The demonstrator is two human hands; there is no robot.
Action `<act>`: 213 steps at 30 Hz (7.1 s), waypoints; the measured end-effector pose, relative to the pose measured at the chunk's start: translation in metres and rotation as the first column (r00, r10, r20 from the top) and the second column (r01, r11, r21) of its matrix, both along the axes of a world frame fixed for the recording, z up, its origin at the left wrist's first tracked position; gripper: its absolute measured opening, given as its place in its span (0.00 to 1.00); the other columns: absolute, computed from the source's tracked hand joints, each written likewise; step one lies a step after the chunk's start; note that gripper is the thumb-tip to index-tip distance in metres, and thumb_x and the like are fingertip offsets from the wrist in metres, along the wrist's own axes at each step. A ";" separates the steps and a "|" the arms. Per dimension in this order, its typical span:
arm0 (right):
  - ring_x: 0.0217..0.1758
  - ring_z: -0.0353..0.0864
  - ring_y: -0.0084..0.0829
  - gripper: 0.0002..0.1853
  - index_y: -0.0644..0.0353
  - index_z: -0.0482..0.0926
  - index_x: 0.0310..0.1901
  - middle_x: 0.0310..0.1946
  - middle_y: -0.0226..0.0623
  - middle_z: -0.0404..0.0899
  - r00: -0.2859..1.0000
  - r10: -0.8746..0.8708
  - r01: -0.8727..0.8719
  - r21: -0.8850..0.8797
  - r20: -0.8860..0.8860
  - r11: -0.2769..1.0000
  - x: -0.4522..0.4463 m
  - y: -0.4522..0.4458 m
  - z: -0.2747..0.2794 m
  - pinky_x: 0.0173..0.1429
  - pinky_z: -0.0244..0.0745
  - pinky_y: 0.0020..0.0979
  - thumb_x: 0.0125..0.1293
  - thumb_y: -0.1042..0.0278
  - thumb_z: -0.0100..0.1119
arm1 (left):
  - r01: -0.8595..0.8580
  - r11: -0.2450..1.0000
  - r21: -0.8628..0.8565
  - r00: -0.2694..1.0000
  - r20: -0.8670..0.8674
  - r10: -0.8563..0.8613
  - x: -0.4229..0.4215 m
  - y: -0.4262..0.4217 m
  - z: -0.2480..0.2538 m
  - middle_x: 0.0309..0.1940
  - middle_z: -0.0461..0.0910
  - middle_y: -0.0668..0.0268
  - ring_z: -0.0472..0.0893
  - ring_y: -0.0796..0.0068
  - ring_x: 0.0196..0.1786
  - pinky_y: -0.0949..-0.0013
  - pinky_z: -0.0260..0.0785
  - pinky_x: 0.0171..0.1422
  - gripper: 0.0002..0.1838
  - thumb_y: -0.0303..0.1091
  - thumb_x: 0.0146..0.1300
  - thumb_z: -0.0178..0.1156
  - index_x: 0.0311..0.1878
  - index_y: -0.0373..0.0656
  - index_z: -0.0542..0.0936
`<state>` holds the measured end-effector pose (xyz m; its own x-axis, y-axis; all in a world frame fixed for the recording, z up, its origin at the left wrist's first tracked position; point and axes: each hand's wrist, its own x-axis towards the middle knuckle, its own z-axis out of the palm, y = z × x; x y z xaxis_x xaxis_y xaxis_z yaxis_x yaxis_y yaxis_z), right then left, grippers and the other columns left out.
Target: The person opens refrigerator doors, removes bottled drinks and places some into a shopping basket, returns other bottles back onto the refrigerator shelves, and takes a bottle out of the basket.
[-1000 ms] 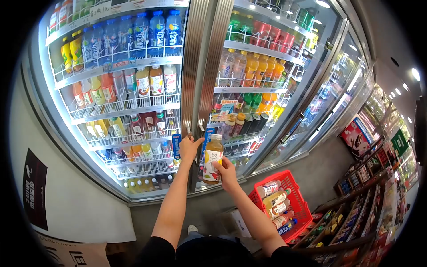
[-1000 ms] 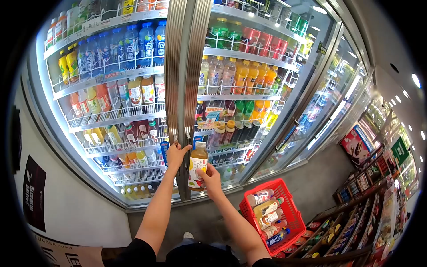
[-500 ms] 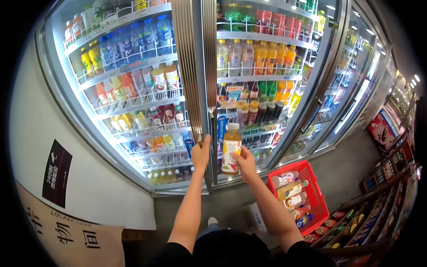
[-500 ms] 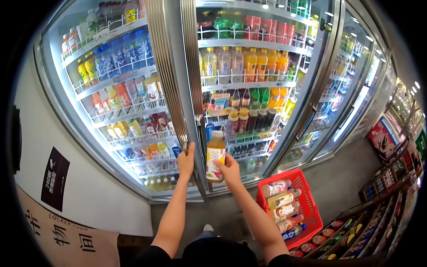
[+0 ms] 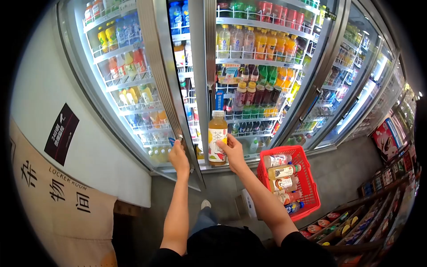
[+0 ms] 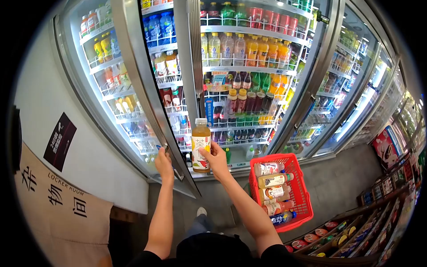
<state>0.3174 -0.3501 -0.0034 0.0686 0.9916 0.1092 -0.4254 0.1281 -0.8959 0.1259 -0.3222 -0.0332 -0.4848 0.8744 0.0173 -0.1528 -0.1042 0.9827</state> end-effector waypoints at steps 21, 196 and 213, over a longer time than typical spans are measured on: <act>0.52 0.80 0.24 0.27 0.67 0.72 0.62 0.51 0.37 0.81 0.995 0.097 -0.097 -0.009 0.013 0.995 -0.018 -0.020 0.016 0.57 0.75 0.26 0.63 0.73 0.69 | 0.649 0.756 -0.086 0.756 -0.035 -0.653 -0.029 0.031 0.082 0.40 0.82 0.67 0.81 0.77 0.38 0.73 0.70 0.45 0.22 0.53 0.72 0.52 0.52 0.43 0.78; 0.66 0.72 0.34 0.22 0.68 0.66 0.67 0.61 0.44 0.74 0.422 -0.848 0.876 0.097 0.322 0.473 0.014 -0.069 -0.032 0.72 0.64 0.34 0.76 0.67 0.49 | 0.973 0.209 0.096 0.229 -0.500 -0.835 0.107 0.074 0.012 0.42 0.82 0.60 0.82 0.70 0.45 0.69 0.74 0.48 0.12 0.27 0.70 0.55 0.54 0.37 0.81; 0.67 0.73 0.32 0.24 0.66 0.67 0.68 0.63 0.46 0.75 0.257 -0.937 0.963 -0.139 0.236 0.229 0.044 -0.232 -0.106 0.70 0.66 0.31 0.75 0.66 0.52 | 0.989 -0.087 -0.122 -0.133 -0.445 -0.886 0.176 -0.058 -0.071 0.42 0.83 0.59 0.84 0.71 0.44 0.70 0.75 0.49 0.12 0.28 0.70 0.55 0.53 0.39 0.82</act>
